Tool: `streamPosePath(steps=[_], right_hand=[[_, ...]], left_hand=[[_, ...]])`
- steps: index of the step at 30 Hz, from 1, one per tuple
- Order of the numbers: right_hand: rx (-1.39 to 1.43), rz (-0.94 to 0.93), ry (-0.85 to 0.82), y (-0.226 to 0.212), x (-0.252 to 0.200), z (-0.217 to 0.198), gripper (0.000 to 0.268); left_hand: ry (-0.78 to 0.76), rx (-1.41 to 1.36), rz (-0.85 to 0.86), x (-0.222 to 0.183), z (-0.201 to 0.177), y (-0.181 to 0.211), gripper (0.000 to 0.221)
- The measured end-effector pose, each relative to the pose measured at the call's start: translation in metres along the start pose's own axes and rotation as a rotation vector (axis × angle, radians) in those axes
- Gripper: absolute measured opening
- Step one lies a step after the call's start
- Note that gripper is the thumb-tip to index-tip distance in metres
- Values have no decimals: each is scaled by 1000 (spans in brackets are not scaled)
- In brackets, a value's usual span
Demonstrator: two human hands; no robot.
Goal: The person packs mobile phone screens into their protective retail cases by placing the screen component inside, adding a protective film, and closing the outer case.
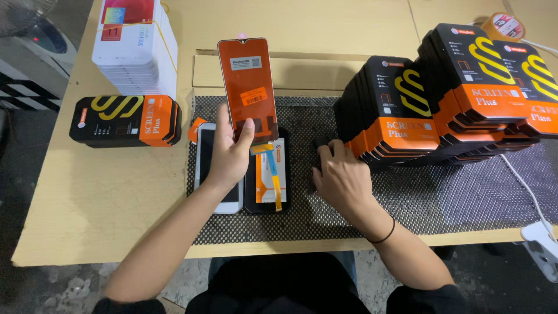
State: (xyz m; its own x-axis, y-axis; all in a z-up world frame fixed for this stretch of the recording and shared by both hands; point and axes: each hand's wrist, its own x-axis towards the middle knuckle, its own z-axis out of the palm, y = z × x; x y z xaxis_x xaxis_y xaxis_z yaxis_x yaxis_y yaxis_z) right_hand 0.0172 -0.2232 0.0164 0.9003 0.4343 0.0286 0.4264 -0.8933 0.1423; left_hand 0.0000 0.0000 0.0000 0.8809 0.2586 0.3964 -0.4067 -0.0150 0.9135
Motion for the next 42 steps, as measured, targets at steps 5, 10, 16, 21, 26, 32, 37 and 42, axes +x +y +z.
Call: streamPosePath(steps=[5,10,16,21,26,32,37,42], right_hand=[[-56,-85,-40,9,4,16,31],[58,-147,159,1,3,13,26],[321,-245,243,-4,9,23,32],[524,-346,81,5,15,19,50],[449,-421,190,4,18,17,40],[600,-558,727,3,14,7,27],[784,-781,1066,5,2,-7,24],[812,-908,1097,12,-4,-1,24]], left_hand=[[-5,-27,-5,2,3,8,36],[-16,-29,0,7,2,5,33],[-22,-44,34,4,8,13,32],[-18,-38,13,3,7,9,28],[-26,-39,10,3,6,1,29],[8,-40,20,3,5,-22,31],[3,-17,-7,3,4,-32,34],[-5,-21,-34,3,4,-28,36]])
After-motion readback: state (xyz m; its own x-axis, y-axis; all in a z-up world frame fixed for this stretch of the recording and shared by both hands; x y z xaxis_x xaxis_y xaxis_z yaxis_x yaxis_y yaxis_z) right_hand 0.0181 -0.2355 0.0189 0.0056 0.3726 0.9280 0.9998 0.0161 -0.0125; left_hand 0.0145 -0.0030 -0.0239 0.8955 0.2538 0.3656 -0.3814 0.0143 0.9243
